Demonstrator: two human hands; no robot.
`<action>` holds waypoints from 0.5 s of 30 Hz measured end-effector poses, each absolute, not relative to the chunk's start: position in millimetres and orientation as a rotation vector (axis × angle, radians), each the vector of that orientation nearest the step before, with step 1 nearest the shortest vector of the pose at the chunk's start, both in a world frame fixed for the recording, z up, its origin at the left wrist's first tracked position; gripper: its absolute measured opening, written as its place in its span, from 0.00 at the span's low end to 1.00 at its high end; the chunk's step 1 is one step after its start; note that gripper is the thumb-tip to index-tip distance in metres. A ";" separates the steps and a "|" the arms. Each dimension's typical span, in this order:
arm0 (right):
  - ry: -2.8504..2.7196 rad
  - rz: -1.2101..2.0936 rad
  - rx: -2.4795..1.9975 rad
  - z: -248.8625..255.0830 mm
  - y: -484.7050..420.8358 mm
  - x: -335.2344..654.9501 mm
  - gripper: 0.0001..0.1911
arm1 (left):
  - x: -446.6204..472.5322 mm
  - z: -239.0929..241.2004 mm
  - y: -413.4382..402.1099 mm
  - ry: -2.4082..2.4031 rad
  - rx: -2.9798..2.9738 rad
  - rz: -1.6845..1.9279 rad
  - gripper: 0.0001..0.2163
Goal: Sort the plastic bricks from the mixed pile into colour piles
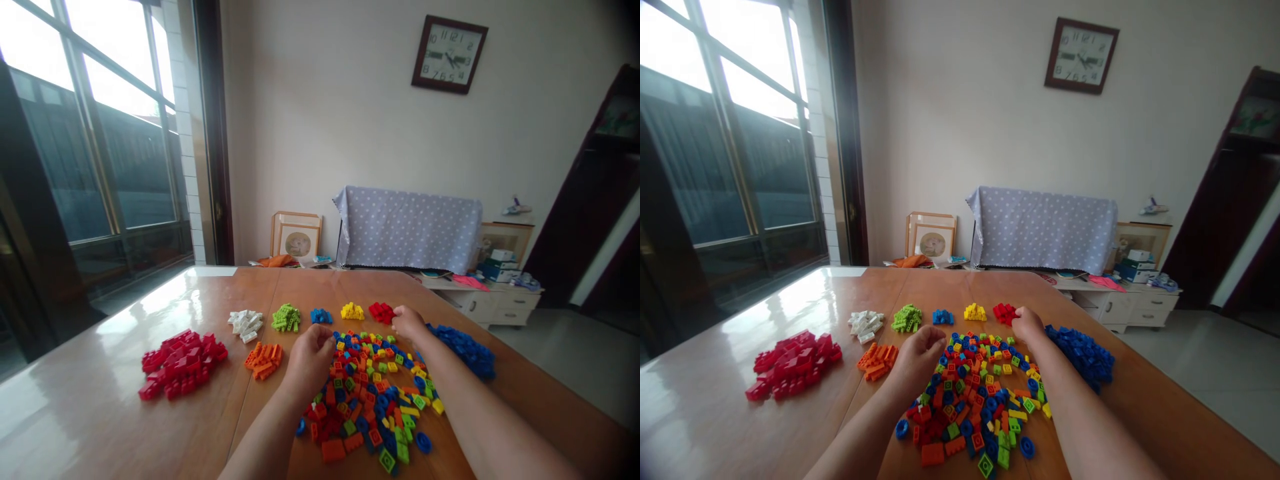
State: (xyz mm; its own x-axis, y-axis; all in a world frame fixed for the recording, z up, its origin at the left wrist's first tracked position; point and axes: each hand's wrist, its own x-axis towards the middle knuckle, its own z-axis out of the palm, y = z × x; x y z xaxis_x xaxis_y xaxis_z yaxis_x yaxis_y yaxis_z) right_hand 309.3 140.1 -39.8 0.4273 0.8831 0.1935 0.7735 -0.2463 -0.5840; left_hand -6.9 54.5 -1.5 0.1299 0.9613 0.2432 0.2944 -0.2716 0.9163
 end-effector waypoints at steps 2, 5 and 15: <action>-1.373 0.273 -2.059 -43.6 141.3 306.6 0.20 | -6.7 -0.8 53.9 1.225 1.684 1.170 0.09; -1.366 0.330 -2.049 -47.7 143.6 304.3 0.24 | -7.1 0.0 53.8 1.232 1.699 1.173 0.09; -1.433 0.333 -2.074 -36.1 137.1 322.6 0.19 | -6.1 -0.9 53.2 1.258 1.755 1.143 0.09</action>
